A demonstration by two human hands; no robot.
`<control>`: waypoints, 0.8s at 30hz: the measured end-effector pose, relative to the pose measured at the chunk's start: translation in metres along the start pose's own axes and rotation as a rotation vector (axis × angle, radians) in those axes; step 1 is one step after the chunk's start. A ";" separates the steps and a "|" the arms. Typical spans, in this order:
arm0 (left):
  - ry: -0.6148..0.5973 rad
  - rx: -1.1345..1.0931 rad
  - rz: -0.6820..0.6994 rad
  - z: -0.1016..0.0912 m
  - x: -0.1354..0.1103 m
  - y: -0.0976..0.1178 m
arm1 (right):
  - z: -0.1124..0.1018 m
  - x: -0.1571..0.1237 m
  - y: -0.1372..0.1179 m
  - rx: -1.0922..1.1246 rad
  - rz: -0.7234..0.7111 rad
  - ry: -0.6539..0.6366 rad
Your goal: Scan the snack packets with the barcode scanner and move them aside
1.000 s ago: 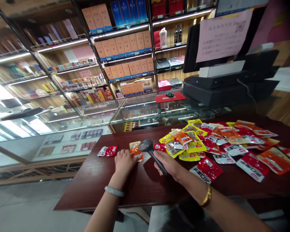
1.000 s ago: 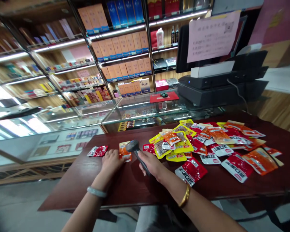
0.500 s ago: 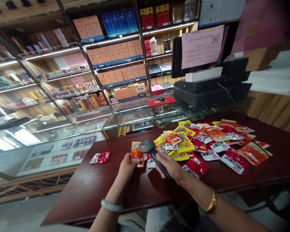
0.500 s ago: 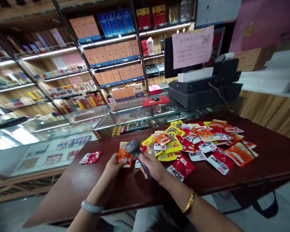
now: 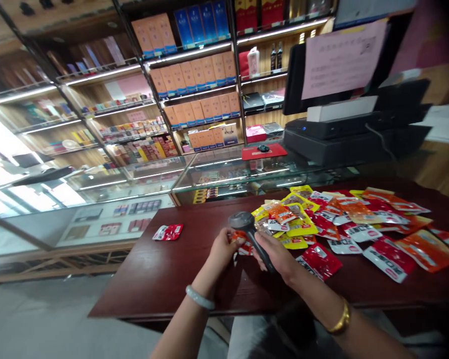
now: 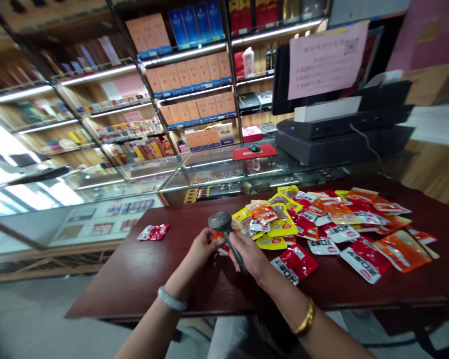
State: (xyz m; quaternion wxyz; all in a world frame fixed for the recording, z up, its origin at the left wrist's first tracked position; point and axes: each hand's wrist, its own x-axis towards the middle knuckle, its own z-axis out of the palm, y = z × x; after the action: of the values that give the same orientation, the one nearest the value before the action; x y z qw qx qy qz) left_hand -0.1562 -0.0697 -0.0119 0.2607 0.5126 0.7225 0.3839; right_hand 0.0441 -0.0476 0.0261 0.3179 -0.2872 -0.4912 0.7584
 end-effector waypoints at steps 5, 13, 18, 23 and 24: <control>0.199 0.369 0.007 -0.044 0.015 -0.011 | 0.004 0.003 0.004 -0.033 0.047 0.024; 0.176 0.836 -0.377 -0.127 0.028 -0.059 | 0.008 0.011 0.019 -0.040 0.110 -0.022; -0.007 0.796 -0.265 -0.118 0.017 -0.053 | 0.011 0.012 0.021 -0.043 0.118 -0.048; -0.092 0.628 -0.115 -0.069 -0.012 -0.033 | 0.009 0.008 0.019 -0.059 0.107 -0.057; -0.094 0.592 -0.082 -0.059 -0.019 -0.029 | 0.008 0.007 0.018 -0.065 0.103 -0.059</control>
State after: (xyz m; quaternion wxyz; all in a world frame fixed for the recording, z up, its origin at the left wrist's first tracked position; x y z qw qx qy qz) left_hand -0.2108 -0.1094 -0.0029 0.1481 0.5540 0.8102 0.1216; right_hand 0.0302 -0.0520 0.0115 0.2543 -0.2996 -0.5096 0.7655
